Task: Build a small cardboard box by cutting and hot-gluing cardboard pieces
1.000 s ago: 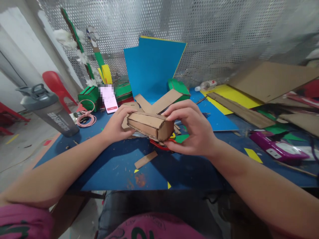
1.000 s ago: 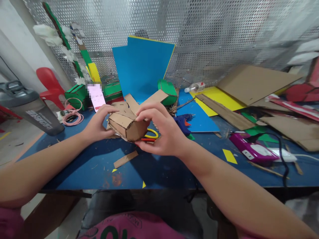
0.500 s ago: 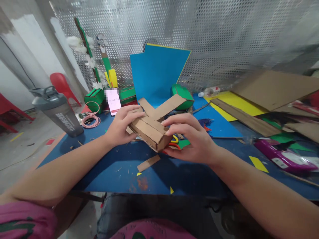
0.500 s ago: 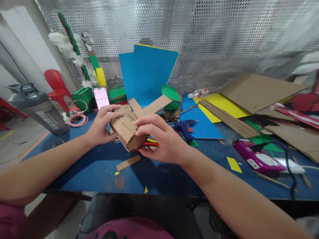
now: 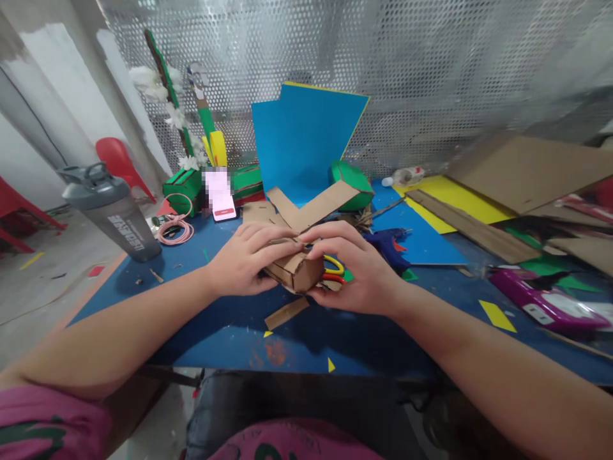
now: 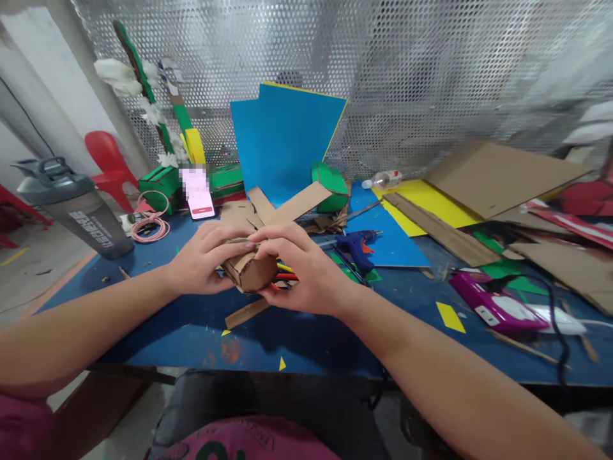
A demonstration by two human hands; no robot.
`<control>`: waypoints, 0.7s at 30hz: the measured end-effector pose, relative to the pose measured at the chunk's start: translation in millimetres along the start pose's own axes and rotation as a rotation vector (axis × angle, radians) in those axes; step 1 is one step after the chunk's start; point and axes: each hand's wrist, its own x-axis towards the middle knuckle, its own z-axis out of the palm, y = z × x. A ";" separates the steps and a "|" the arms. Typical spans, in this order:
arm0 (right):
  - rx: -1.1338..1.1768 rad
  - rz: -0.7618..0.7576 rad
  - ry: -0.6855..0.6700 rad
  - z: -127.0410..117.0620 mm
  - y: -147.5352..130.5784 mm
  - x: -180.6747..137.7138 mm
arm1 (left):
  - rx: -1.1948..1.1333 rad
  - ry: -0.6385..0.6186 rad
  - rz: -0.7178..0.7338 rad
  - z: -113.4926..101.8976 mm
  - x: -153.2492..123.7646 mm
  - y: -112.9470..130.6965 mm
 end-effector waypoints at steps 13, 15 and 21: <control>-0.065 0.001 -0.015 2.4 -1.3 0.3 | -0.079 -0.005 0.029 -2.3 2.6 4.6; -0.078 -0.004 -0.015 3.4 -0.6 0.4 | -0.095 -0.002 0.021 -2.7 4.3 7.1; -0.092 -0.010 -0.012 2.9 0.1 0.5 | -0.078 0.045 -0.004 -2.4 4.8 10.1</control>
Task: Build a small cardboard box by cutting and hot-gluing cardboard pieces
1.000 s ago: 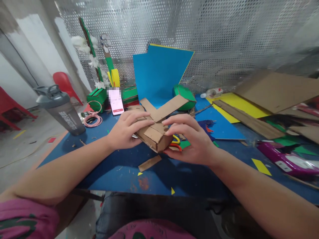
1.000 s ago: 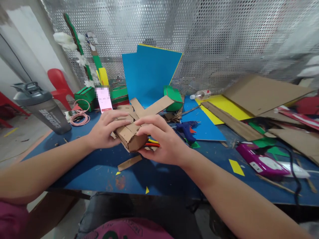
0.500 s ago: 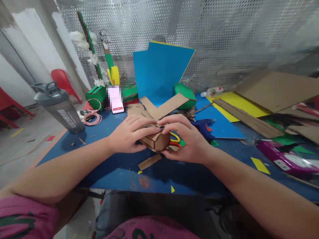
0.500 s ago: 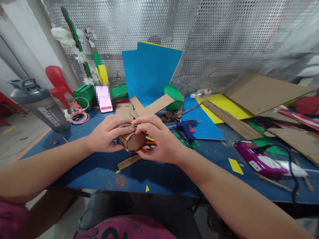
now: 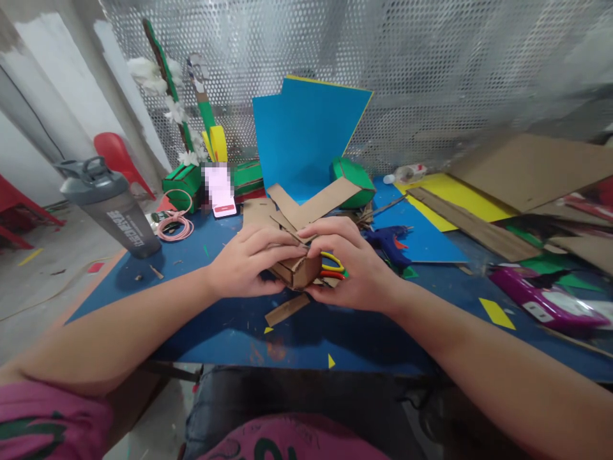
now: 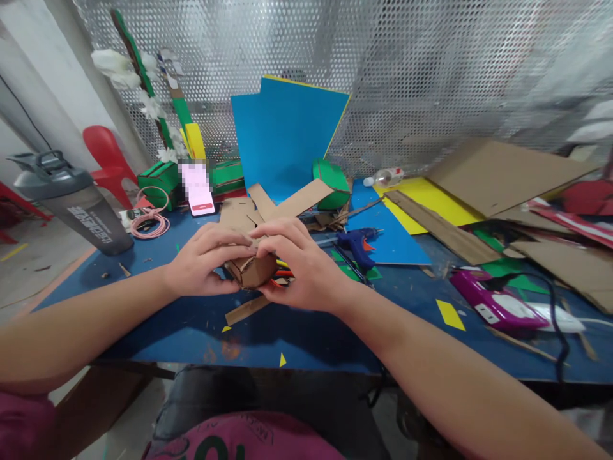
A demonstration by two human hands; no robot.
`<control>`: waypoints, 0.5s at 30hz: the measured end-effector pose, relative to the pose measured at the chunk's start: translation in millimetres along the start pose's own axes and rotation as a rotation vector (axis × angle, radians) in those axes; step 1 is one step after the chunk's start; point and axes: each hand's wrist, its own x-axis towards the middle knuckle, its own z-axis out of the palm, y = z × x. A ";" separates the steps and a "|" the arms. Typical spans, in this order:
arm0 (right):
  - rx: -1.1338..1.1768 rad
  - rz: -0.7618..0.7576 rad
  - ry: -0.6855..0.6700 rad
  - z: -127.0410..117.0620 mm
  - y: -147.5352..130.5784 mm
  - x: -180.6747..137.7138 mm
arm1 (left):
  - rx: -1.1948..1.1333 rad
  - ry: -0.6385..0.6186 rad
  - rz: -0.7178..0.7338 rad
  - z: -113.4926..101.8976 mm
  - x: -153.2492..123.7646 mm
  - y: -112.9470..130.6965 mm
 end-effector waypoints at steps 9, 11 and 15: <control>-0.001 0.005 0.012 -0.9 1.3 -0.4 | -0.043 0.012 -0.032 -1.6 -1.3 -4.0; 0.005 0.015 0.005 -1.6 1.2 -0.6 | -0.042 0.007 -0.045 -1.7 -1.3 -3.6; 0.007 0.024 -0.006 -2.1 0.7 -1.1 | -0.052 -0.017 -0.053 -2.1 -0.8 -2.7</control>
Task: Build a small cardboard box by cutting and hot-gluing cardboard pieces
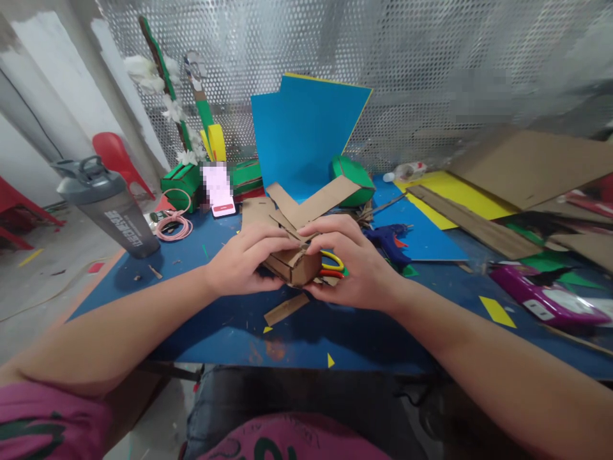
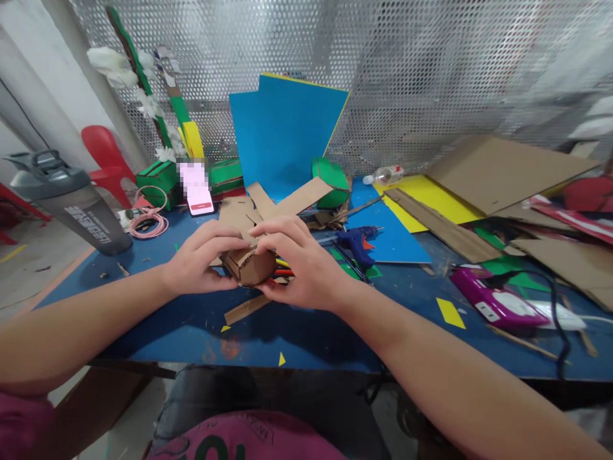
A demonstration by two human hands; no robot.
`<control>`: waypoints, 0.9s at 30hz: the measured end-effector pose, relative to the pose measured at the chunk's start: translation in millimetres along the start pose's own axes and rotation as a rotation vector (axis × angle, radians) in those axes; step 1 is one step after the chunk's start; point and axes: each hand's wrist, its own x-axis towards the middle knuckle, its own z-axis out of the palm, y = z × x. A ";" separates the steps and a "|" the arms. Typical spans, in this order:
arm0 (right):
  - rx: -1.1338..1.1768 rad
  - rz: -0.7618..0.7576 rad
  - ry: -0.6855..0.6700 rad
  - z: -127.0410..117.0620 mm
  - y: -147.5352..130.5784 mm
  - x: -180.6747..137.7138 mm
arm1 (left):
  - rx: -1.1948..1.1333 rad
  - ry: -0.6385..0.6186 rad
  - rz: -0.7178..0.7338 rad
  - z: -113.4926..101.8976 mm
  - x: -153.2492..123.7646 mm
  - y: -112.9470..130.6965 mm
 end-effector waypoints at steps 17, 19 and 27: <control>0.007 -0.023 0.009 1.0 0.5 1.3 | 0.047 -0.018 0.075 1.1 1.5 0.7; 0.006 -0.030 0.014 1.6 1.0 1.4 | 0.034 -0.002 0.086 2.4 1.9 1.1; 0.018 -0.023 0.018 5.1 2.1 0.4 | 0.037 -0.010 0.084 2.3 2.0 -0.6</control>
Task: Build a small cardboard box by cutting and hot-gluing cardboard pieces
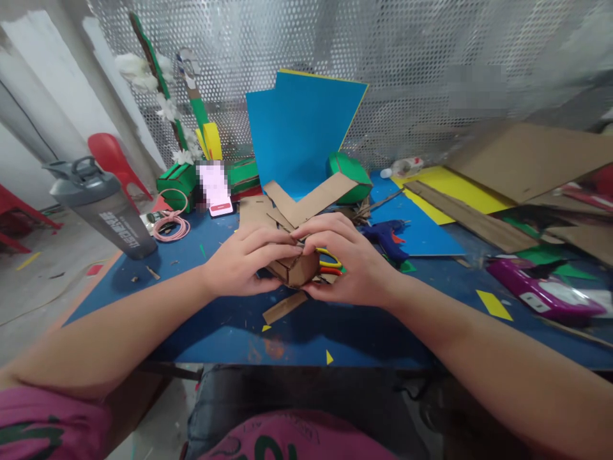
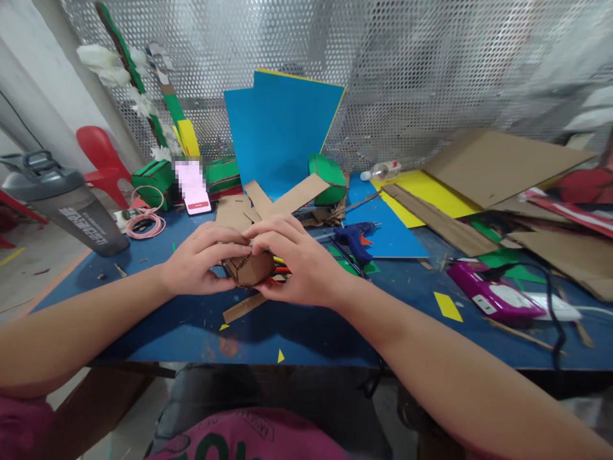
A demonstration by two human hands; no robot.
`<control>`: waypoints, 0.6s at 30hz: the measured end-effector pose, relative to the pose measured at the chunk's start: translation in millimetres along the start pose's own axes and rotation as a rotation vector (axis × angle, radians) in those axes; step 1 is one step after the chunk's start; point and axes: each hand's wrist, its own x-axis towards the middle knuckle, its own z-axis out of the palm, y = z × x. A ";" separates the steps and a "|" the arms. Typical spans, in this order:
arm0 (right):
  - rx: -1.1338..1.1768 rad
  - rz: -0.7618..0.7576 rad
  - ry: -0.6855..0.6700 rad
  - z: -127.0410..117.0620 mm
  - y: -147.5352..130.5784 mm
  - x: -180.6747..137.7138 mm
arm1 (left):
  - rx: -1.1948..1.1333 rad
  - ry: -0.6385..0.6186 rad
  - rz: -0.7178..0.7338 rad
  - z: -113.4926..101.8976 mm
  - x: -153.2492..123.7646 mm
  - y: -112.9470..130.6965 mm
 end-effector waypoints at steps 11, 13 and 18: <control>-0.035 -0.006 -0.039 -1.7 0.1 -1.0 | -0.037 0.031 0.017 -1.9 2.0 0.7; -0.024 -0.008 -0.043 -1.2 0.3 -1.3 | -0.030 0.028 0.015 -2.1 1.0 -0.1; -0.007 -0.007 -0.056 -0.6 0.3 -2.0 | 0.011 0.034 0.016 -1.7 0.5 1.2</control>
